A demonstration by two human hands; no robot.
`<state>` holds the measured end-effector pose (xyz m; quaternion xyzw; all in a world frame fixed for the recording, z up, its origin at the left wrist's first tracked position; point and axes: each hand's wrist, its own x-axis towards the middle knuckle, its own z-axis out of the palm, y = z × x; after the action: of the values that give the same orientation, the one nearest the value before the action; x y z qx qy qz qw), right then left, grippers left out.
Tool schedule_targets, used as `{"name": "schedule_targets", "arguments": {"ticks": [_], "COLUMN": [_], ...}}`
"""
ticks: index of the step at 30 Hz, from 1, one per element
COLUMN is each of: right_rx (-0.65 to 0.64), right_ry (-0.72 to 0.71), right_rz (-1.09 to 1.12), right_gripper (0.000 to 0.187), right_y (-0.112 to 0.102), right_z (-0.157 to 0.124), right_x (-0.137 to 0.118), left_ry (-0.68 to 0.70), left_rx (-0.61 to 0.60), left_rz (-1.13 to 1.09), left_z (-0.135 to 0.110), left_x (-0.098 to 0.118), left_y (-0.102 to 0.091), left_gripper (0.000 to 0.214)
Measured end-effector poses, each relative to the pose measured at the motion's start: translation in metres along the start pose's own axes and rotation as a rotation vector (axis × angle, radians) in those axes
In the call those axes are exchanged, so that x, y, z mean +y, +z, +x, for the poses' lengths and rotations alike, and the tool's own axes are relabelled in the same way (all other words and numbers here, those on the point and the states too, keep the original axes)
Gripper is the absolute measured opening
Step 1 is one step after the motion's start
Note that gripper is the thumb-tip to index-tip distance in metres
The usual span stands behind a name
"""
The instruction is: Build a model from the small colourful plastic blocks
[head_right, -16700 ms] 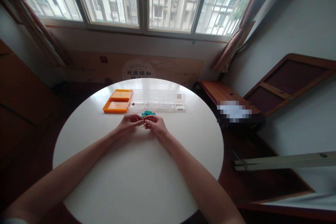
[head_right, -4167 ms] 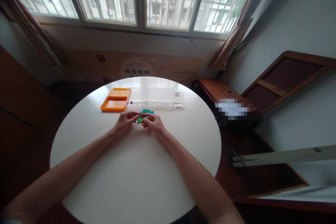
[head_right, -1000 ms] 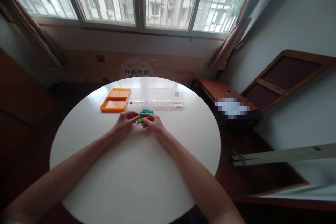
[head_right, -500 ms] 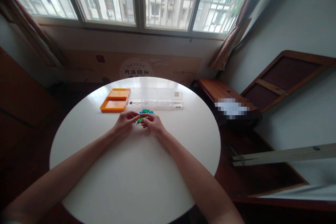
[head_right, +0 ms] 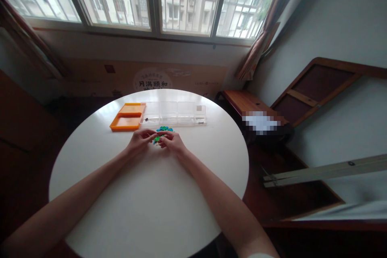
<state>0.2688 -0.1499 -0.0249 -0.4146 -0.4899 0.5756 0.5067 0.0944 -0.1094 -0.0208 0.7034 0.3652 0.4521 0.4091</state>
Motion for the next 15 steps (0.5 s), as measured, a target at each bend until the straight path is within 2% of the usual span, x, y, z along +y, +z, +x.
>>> {"name": "schedule_targets", "arguments": {"ticks": [15], "right_rx": [0.006], "right_ry": [-0.018], "right_rz": [0.002], "right_gripper": [0.041], "right_y": [0.0013], "right_z": [-0.0020], "right_x": [-0.0029], "left_ry": [-0.015], "left_rx": [-0.011], "left_rz": [-0.002], "left_z": [0.0012], "left_x": [-0.0013], "left_y": [-0.0007], "left_gripper": [0.038]}}
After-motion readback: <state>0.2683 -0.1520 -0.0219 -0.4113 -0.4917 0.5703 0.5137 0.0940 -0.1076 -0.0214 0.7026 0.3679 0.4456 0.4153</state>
